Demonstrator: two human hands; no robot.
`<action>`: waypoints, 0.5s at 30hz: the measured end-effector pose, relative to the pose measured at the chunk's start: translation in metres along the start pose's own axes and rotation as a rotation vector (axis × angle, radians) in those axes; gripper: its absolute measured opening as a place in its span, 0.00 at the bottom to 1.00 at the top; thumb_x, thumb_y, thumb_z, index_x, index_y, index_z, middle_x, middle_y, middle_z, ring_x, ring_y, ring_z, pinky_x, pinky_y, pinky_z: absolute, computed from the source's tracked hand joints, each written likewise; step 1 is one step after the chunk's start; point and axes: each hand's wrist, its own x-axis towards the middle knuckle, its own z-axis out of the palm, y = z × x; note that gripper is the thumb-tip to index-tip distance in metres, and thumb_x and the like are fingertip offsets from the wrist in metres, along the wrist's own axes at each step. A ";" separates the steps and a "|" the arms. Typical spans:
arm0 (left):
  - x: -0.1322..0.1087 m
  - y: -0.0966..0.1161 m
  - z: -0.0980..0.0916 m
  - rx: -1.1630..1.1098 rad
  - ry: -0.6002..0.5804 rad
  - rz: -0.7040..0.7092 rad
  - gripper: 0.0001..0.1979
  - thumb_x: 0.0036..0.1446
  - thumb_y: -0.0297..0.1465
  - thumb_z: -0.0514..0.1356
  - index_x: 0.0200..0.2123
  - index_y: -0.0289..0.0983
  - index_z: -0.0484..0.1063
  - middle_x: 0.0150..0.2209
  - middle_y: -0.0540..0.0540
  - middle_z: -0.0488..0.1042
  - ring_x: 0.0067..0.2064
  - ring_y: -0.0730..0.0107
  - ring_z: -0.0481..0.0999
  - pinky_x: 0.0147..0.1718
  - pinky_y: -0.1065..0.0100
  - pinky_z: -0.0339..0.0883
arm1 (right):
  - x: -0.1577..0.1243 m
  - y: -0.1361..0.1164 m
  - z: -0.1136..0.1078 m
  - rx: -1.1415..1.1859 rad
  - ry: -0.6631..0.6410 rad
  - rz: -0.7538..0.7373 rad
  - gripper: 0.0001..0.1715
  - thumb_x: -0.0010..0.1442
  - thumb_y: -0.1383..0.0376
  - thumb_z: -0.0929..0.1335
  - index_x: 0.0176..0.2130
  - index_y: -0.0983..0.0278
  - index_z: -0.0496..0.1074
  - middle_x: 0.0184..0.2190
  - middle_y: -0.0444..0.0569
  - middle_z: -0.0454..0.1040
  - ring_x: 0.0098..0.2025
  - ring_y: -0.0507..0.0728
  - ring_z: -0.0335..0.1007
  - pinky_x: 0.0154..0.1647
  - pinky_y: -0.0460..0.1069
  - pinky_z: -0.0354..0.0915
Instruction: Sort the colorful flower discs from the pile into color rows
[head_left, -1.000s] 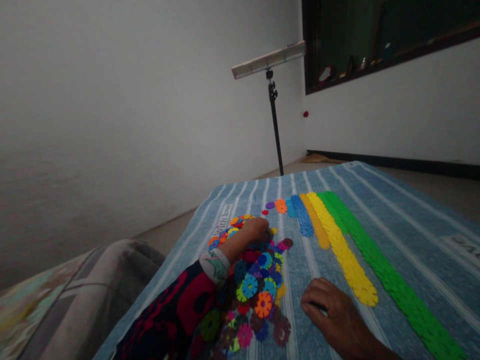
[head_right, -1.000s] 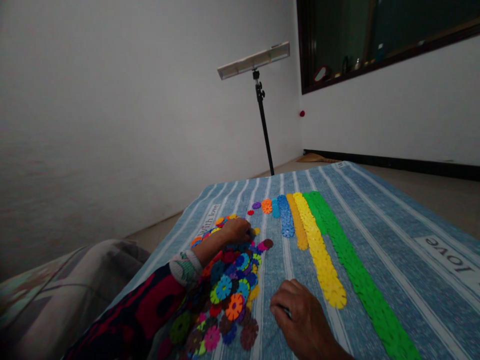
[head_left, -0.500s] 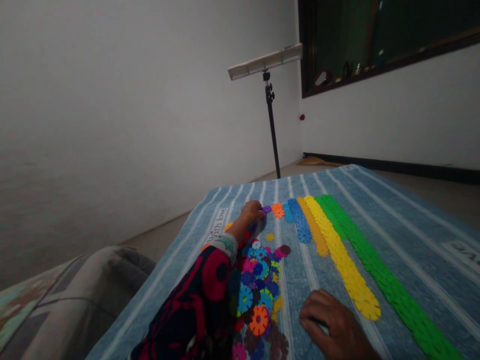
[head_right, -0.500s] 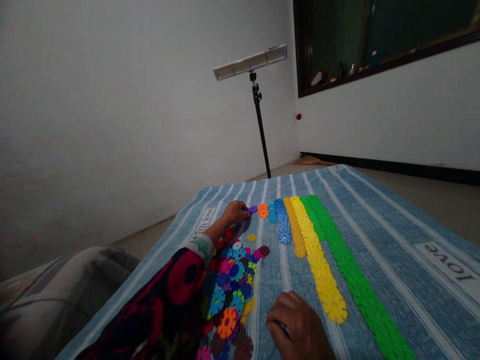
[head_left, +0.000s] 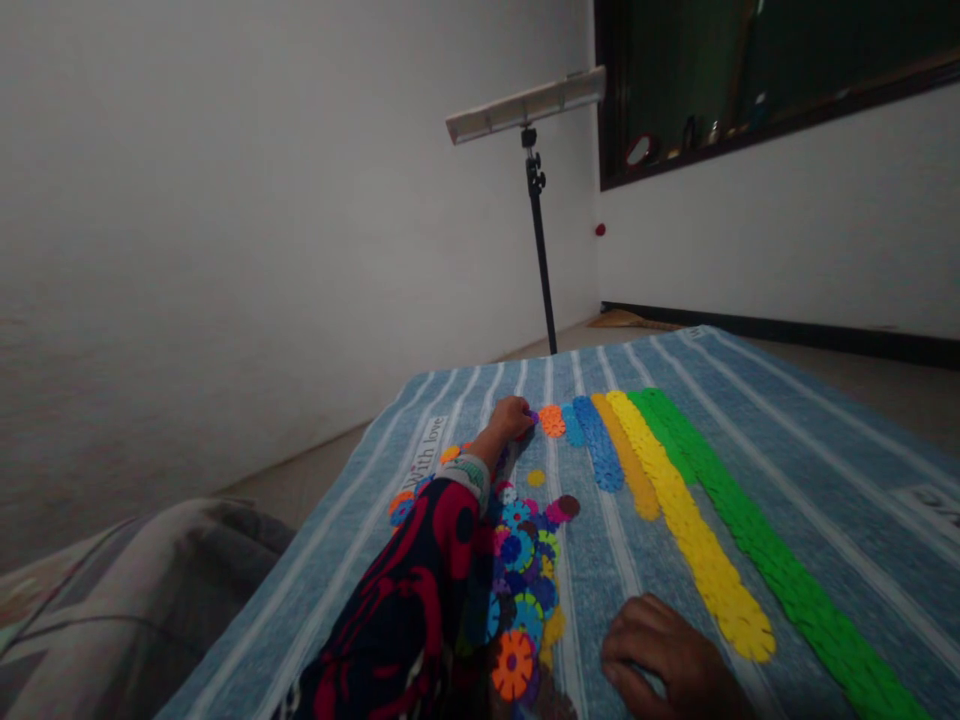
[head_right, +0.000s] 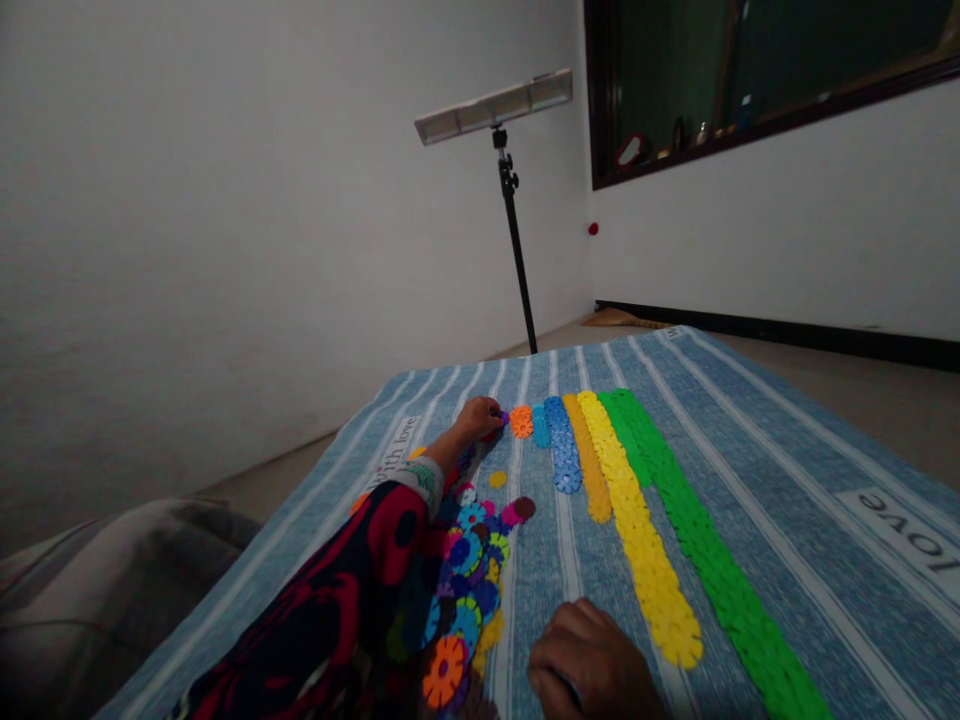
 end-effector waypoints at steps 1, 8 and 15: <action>0.000 -0.001 0.001 -0.006 -0.001 0.003 0.17 0.52 0.30 0.62 0.46 0.35 0.79 0.44 0.43 0.81 0.45 0.65 0.78 0.43 0.72 0.67 | 0.000 -0.001 -0.001 -0.004 0.001 -0.006 0.11 0.58 0.74 0.65 0.32 0.61 0.73 0.28 0.43 0.74 0.34 0.51 0.71 0.36 0.45 0.64; -0.004 -0.003 0.006 -0.034 0.001 0.019 0.18 0.51 0.30 0.63 0.47 0.35 0.79 0.44 0.43 0.81 0.45 0.64 0.77 0.43 0.70 0.67 | 0.000 0.000 -0.002 0.014 -0.006 0.007 0.10 0.59 0.73 0.65 0.32 0.61 0.73 0.28 0.44 0.74 0.35 0.51 0.71 0.37 0.45 0.64; -0.016 -0.007 -0.003 -0.050 0.031 0.021 0.20 0.52 0.31 0.63 0.50 0.34 0.77 0.45 0.41 0.80 0.47 0.62 0.77 0.46 0.69 0.67 | 0.002 -0.007 -0.004 0.057 0.021 0.071 0.10 0.59 0.73 0.65 0.30 0.61 0.73 0.27 0.44 0.74 0.34 0.52 0.71 0.35 0.45 0.65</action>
